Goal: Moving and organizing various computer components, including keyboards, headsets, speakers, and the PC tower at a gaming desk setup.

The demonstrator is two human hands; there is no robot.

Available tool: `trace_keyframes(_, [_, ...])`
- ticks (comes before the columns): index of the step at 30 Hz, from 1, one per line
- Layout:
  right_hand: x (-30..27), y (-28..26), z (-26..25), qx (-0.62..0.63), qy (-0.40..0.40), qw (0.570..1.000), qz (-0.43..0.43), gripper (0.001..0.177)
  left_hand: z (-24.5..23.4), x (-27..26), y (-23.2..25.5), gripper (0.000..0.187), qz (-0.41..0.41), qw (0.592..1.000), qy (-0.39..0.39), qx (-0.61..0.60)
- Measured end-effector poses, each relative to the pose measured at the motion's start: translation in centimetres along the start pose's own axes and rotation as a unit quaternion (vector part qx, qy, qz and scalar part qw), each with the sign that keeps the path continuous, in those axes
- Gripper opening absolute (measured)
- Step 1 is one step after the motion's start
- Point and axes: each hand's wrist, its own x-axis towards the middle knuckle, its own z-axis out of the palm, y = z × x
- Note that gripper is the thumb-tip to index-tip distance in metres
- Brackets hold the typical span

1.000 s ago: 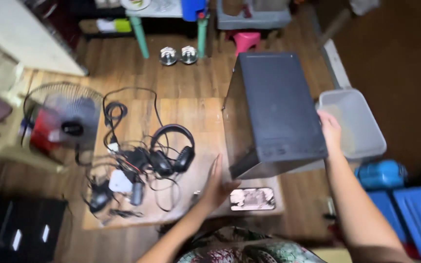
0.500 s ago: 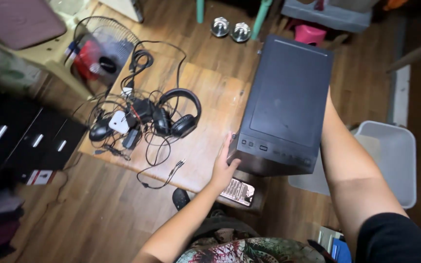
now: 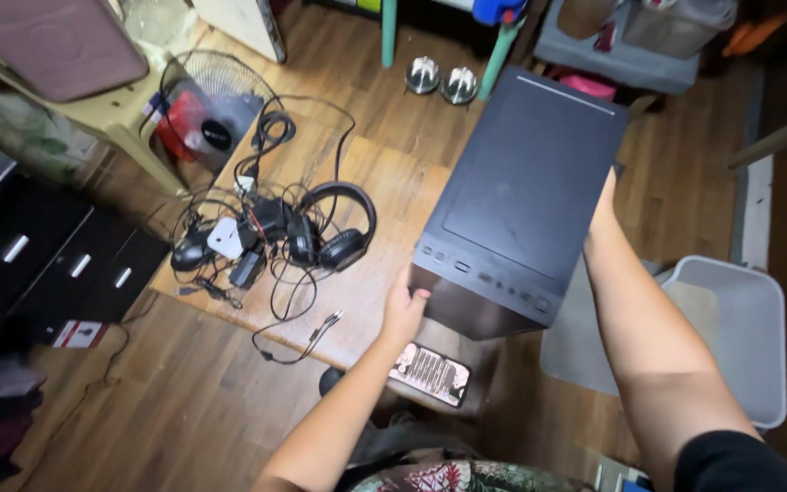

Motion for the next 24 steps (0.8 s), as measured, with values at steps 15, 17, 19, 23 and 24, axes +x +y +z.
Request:
trace_keyframes(15, [-0.9, 0.9, 19.0, 0.08, 0.054, 0.979, -0.182, 0.062, -16.1, 12.3, 7.9, 0.047, 0.082, 0.991, 0.07, 0.079])
trace_keyframes(17, [-1.3, 2.4, 23.1, 0.087, 0.068, 0.977, -0.184, 0.059, -19.9, 13.4, 8.2, 0.047, 0.101, 0.988, 0.082, 0.089])
trace_keyframes(19, [-2.0, 4.2, 27.5, 0.093, 0.08, 0.975, -0.183, 0.057, -24.2, 14.3, 7.9, 0.047, 0.119, 0.983, 0.096, 0.101])
trace_keyframes(23, [-2.0, 10.0, 35.6, 0.09, 0.111, 0.971, -0.194, 0.053, -34.5, 15.7, 4.3, 0.056, 0.073, 0.987, 0.138, 0.025])
trace_keyframes(24, [-1.6, 12.0, 37.5, 0.088, 0.098, 0.971, -0.198, 0.055, -37.6, 15.9, 3.0, 0.06, 0.047, 0.986, 0.159, 0.014])
